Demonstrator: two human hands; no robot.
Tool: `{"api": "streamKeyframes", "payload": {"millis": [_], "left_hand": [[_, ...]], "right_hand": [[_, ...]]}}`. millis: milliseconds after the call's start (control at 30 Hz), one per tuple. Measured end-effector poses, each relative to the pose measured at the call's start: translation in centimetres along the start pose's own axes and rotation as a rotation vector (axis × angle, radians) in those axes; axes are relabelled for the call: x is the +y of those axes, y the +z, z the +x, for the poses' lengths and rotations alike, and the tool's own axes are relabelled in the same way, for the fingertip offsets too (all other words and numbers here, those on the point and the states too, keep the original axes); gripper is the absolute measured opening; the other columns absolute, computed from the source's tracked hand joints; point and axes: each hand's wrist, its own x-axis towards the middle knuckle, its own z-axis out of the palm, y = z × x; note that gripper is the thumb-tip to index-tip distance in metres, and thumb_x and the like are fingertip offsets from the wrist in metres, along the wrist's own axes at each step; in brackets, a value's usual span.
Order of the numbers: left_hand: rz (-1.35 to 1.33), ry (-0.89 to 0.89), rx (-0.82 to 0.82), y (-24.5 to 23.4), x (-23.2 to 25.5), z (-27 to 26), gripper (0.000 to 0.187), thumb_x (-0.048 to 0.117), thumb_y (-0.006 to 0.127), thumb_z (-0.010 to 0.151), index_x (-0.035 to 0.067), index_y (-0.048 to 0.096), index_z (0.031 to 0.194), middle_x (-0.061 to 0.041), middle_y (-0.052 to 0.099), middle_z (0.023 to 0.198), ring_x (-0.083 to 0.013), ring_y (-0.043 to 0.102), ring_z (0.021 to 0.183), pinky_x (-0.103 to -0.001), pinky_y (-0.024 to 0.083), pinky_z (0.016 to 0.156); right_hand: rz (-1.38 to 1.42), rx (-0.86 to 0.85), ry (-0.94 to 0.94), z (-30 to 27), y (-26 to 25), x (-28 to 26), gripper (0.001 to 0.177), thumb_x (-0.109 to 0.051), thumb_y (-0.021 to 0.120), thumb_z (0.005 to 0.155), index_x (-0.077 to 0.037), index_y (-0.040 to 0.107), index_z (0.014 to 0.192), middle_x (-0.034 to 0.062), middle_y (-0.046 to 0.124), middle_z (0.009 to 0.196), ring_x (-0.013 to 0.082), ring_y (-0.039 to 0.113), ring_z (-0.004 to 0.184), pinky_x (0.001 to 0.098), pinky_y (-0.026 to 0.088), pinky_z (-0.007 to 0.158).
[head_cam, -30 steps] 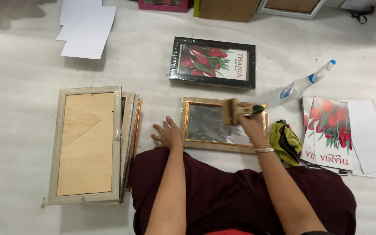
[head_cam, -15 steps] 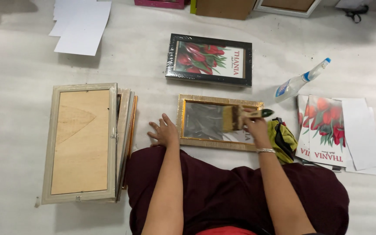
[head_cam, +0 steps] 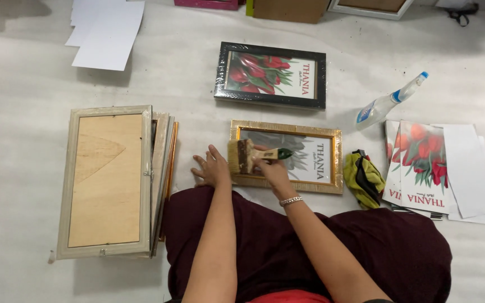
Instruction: Cleaning picture frames using a cloth and a brush.
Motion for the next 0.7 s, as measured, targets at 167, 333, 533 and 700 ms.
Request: {"api": "streamKeyframes", "payload": {"millis": [167,333,533,700], "left_hand": [[0.011,-0.006,0.012,-0.3,0.3,-0.3,0.076,0.069,0.006,0.107,0.027,0.048,0.154,-0.004,0.022,0.172,-0.0439,0.014,0.154,-0.084,0.013,0.109],[0.017,-0.001,-0.002,-0.2,0.3,-0.2,0.076,0.069,0.006,0.107,0.026,0.047,0.155,-0.005,0.021,0.172,-0.0444,0.012,0.154,-0.085,0.011,0.108],[0.038,0.000,-0.011,-0.1,0.0,-0.1,0.075,0.068,0.005,0.107,0.027,0.045,0.156,-0.005,0.020,0.172,-0.0446,0.013,0.154,-0.085,0.012,0.108],[0.000,0.034,0.014,-0.2,0.0,-0.4,0.075,0.067,0.008,0.108,0.024,0.049,0.154,-0.009,0.022,0.171,-0.0437,0.013,0.154,-0.082,0.016,0.109]], "right_hand": [[-0.163,0.019,0.018,0.0,-2.8,0.0,0.051,-0.025,0.079,0.082,-0.009,0.068,0.129,0.0264,0.067,0.125,0.0336,0.071,0.107,0.0441,0.063,0.088],[-0.043,0.231,0.008,2.6,-14.9,1.7,0.064,-0.006,0.075,0.078,0.009,0.051,0.136,0.0320,0.063,0.124,0.0427,0.072,0.096,0.0549,0.063,0.080],[-0.831,0.619,-0.085,6.4,-23.3,7.2,0.029,-0.036,0.069,0.090,-0.032,0.077,0.117,0.0104,0.075,0.097,0.0416,0.071,0.091,0.0590,0.057,0.085],[-0.606,0.232,-0.092,2.0,-9.5,1.7,0.043,-0.048,0.078,0.081,-0.014,0.079,0.106,0.0093,0.078,0.099,0.0317,0.075,0.093,0.0463,0.058,0.084]]}}
